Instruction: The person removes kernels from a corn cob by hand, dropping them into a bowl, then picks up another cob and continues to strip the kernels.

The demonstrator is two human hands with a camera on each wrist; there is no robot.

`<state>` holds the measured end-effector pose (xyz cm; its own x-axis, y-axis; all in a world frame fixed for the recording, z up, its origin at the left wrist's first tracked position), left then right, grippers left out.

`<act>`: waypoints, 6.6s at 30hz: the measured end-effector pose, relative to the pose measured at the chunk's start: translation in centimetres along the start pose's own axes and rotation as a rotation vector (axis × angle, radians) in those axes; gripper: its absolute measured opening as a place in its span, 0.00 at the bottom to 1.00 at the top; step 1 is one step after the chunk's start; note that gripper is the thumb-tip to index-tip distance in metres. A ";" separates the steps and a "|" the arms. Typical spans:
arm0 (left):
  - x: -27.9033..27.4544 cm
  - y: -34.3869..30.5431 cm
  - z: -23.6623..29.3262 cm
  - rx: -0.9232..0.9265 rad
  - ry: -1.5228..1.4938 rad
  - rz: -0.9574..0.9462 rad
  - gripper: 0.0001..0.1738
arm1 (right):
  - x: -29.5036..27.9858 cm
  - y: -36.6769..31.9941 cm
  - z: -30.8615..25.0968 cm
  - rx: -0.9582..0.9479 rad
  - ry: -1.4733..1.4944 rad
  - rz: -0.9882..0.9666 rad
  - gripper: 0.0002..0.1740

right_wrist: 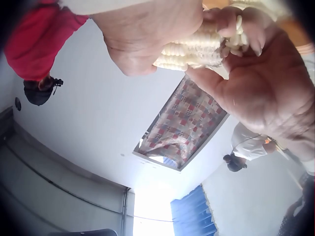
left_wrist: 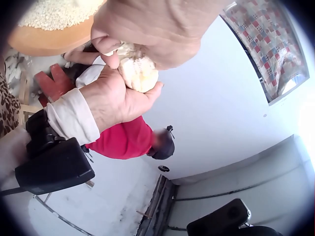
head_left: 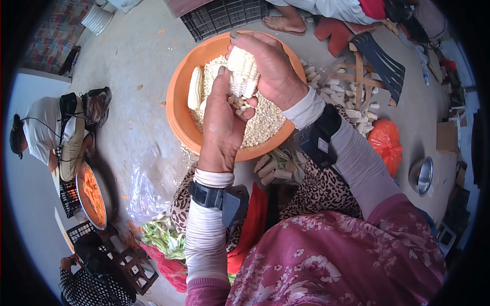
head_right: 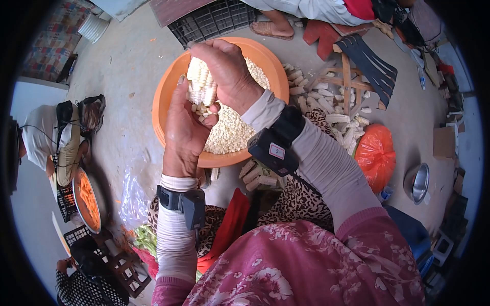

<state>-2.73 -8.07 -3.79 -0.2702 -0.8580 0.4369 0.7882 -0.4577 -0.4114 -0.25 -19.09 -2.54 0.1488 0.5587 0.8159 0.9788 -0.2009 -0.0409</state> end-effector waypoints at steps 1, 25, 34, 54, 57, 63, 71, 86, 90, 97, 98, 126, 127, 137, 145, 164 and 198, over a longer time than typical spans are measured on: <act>-0.1 0.0 0.0 0.000 0.000 0.000 0.23 | 0.0 0.1 0.0 0.000 0.000 0.000 0.09; 0.0 -0.4 0.3 0.142 0.284 0.127 0.20 | 0.0 0.2 0.2 -0.051 -0.090 -0.013 0.15; 0.4 -0.5 0.3 0.147 0.235 0.049 0.25 | 0.2 -0.1 -0.3 -0.014 -0.117 -0.006 0.17; 0.0 -0.6 0.2 0.107 0.177 0.140 0.28 | -0.2 0.2 0.1 -0.042 -0.119 0.048 0.10; 0.2 -0.7 0.4 0.144 0.177 0.100 0.28 | -0.2 0.3 0.1 -0.099 -0.119 0.023 0.15; 0.4 -0.5 0.3 0.205 0.396 0.158 0.24 | -0.2 0.3 0.5 -0.068 -0.111 0.040 0.15; 0.1 -0.6 0.3 0.219 0.349 0.134 0.21 | -0.1 0.2 0.2 -0.075 -0.074 0.046 0.15; 0.1 -0.4 0.4 0.095 0.147 0.081 0.25 | 0.2 -0.1 0.4 -0.040 -0.098 0.036 0.15; -0.3 -0.2 0.2 0.124 0.230 0.109 0.21 | 0.0 0.1 0.4 -0.048 -0.091 0.066 0.15; 0.1 -0.6 0.5 0.124 0.137 0.094 0.20 | 0.0 0.0 0.2 0.000 -0.028 0.050 0.10; 0.2 -0.7 0.6 0.121 0.108 0.081 0.20 | 0.2 0.0 0.2 -0.018 -0.051 0.053 0.11; -0.2 -0.1 0.1 0.066 0.105 0.038 0.18 | 0.2 0.0 0.3 -0.015 -0.064 0.049 0.13; -0.2 -0.1 0.1 0.065 0.105 0.038 0.18 | 0.0 0.1 0.4 -0.015 -0.064 0.049 0.13; -0.2 -0.4 0.1 0.055 -0.007 -0.049 0.18 | -0.2 0.5 0.2 -0.028 -0.005 0.023 0.12; 0.2 -0.4 0.2 0.092 0.086 0.012 0.19 | 0.1 0.2 0.2 -0.064 -0.064 0.028 0.13; 0.0 -0.4 0.6 0.081 0.015 -0.030 0.28 | 0.2 0.4 0.1 -0.020 -0.057 0.019 0.14; -0.1 -0.4 0.4 0.056 -0.061 0.014 0.21 | 0.2 0.2 0.1 0.010 -0.076 -0.013 0.10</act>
<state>-2.79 -7.73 -3.35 -0.2259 -0.8475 0.4803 0.8217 -0.4306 -0.3733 0.03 -18.94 -2.42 0.1463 0.6207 0.7702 0.9819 -0.1855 -0.0370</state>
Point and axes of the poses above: each hand's wrist, its own y-axis towards the middle knuckle, its own x-axis out of the palm, z = x × y, the point moved 4 cm from there along y, towards the middle knuckle, and after that the axes turned 12 degrees about y, right-handed, at the moved point
